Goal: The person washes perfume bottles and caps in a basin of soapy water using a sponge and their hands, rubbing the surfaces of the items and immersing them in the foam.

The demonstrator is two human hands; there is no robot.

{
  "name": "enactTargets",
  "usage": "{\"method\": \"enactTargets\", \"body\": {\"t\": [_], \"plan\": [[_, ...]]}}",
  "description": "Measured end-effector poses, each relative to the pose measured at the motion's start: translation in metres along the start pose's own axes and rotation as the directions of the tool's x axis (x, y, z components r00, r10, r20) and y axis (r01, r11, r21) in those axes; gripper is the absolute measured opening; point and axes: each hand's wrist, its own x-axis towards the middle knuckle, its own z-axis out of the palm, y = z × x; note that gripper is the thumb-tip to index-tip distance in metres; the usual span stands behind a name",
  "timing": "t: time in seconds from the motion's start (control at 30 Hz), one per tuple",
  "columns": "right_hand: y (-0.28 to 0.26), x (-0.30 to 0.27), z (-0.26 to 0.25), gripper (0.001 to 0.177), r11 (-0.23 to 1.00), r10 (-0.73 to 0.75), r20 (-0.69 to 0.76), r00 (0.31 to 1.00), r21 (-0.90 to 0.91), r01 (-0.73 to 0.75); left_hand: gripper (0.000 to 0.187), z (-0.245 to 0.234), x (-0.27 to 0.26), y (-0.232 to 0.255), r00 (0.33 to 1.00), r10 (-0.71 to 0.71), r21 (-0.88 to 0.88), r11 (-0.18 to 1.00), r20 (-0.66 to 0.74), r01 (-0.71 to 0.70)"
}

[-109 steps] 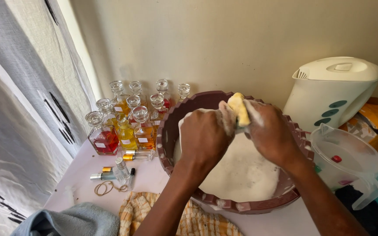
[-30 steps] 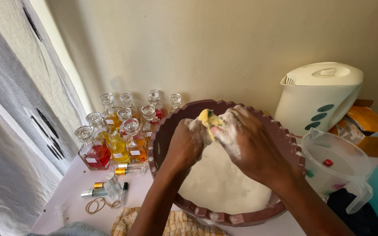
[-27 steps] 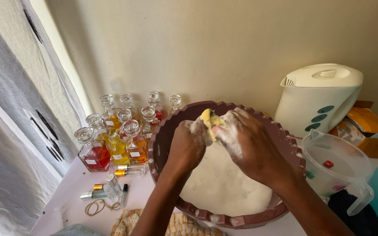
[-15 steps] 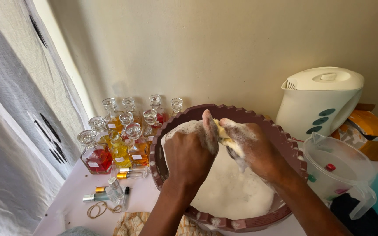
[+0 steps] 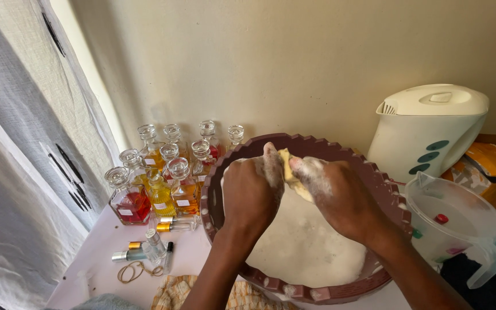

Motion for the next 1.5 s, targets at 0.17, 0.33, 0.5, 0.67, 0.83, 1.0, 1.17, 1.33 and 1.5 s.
{"method": "enactTargets", "body": {"t": [0.17,0.33,0.5,0.67,0.83,1.0,1.17,1.33,1.5], "plan": [[-0.010,-0.004,-0.006,0.066,0.917,0.294,0.073,0.953,0.260,-0.303,0.064,-0.005,-0.001,0.005,0.998,-0.055,0.093,0.994,0.044,0.051],[-0.021,0.000,-0.028,0.053,0.886,0.420,-0.002,0.908,0.219,-0.409,0.066,-0.020,0.005,0.010,0.949,-0.254,0.024,0.967,0.187,0.254],[-0.028,-0.002,-0.046,0.066,0.933,0.353,0.064,0.934,-0.101,-0.346,0.060,-0.008,0.014,-0.010,0.931,-0.312,-0.089,0.939,0.190,0.333],[0.026,-0.010,-0.018,0.052,0.921,0.274,0.537,0.798,-0.386,-0.057,0.071,-0.031,0.007,0.016,0.907,-0.294,-0.113,0.934,0.300,0.340],[-0.001,-0.006,-0.005,0.014,0.986,0.135,0.808,0.574,-0.168,0.004,0.057,-0.013,0.011,-0.004,0.906,-0.214,-0.113,0.956,0.365,0.271],[-0.015,-0.016,-0.001,0.022,0.921,0.103,0.830,0.548,-0.288,0.263,0.048,-0.014,0.011,-0.006,0.902,-0.197,-0.128,0.956,0.383,0.263],[-0.017,-0.003,-0.017,0.026,0.998,0.027,0.578,0.816,0.028,-0.053,0.061,-0.014,0.013,-0.011,0.926,-0.229,-0.139,0.950,0.300,0.280],[-0.019,0.008,-0.033,0.036,0.827,0.370,0.195,0.908,0.377,-0.418,0.072,-0.023,0.017,-0.004,0.943,-0.277,-0.284,0.904,0.185,0.321],[-0.022,0.002,-0.023,0.047,0.912,0.288,-0.009,0.958,0.308,-0.271,0.055,-0.005,0.011,-0.004,0.837,-0.313,-0.556,0.635,0.449,0.536]]}}
